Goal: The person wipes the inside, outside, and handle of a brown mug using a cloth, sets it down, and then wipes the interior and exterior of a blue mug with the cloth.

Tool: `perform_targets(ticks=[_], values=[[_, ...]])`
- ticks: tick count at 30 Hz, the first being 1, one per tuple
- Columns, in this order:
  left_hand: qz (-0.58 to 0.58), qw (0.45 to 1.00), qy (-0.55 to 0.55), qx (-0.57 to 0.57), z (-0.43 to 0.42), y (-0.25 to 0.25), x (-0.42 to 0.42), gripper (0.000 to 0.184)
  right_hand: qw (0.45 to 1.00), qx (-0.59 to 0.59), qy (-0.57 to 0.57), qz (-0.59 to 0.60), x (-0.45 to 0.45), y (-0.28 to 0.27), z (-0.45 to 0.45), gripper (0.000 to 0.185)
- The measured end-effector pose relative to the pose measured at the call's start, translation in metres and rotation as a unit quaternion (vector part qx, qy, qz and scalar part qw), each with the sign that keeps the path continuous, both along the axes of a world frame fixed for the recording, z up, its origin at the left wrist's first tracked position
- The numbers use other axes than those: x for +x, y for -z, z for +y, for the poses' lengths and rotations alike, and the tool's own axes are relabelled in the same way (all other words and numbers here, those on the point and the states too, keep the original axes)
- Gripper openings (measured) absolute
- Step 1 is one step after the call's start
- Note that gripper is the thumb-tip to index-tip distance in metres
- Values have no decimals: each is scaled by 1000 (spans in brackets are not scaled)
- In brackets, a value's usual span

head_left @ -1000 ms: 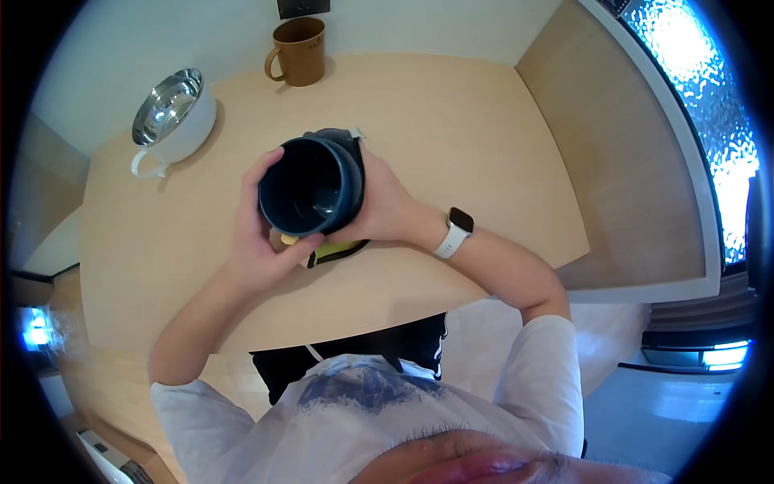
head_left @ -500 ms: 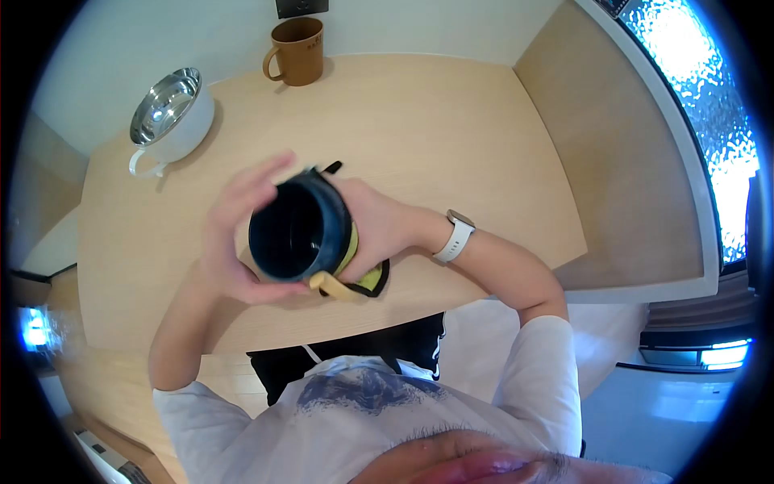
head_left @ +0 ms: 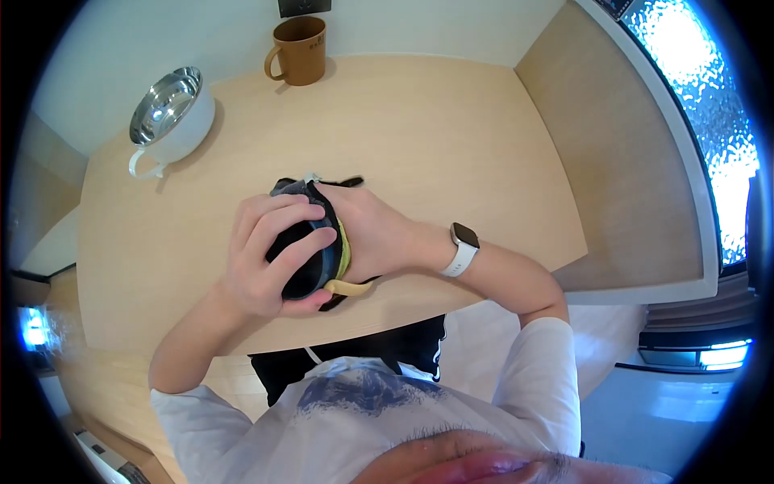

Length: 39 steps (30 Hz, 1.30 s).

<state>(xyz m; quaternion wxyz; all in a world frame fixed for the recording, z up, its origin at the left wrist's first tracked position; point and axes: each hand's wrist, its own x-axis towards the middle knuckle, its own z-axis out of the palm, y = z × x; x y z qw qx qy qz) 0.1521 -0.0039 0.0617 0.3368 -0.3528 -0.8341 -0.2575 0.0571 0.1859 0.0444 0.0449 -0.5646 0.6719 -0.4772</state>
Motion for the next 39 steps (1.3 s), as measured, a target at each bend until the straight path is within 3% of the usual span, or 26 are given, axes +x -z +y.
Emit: perform_targets(ticks=[5,10,12,14,15,16,18,20,21,22,24,25,30,32,35,39], values=[[31,997,58,40,5,-2,6,47,987,60,-118,-88,-1,-21,7,72],[59,969,236,31,5,3,6,46,894,88,-320,-301,8,-11,4,69],[93,963,252,1,6,3,4,51,872,155,-377,-273,4,2,5,73],[60,981,184,-20,-6,-5,1,59,858,102,-307,-398,5,-6,9,80],[22,996,91,-13,-13,-9,2,71,847,84,-275,-448,3,-9,12,83],[27,996,9,82,-15,2,1,82,885,38,-228,-404,3,-14,9,84],[-72,969,26,234,-11,14,-5,91,958,-37,-59,-280,6,-22,7,87],[-186,911,74,361,4,13,-4,100,972,-144,65,-173,4,-13,-1,91],[-172,960,3,220,-2,8,-3,96,975,-149,102,-131,3,-11,-1,91],[-172,960,0,221,-1,14,-1,96,975,-148,100,-132,4,-7,-3,91],[-226,913,43,336,5,28,-1,89,961,-182,152,-141,3,5,-5,91],[-215,923,35,318,2,28,-1,76,966,-157,141,-151,0,8,-3,89],[-254,904,-5,344,-7,20,-3,56,958,-172,90,-210,-1,7,-1,81],[-134,979,-63,138,-22,20,-11,50,958,-165,76,-222,-3,2,2,79],[-114,986,-73,97,-32,16,-14,46,949,-146,54,-275,-3,-2,6,77],[-177,964,-44,196,-31,25,-20,46,929,-125,-1,-349,-9,4,8,84]])
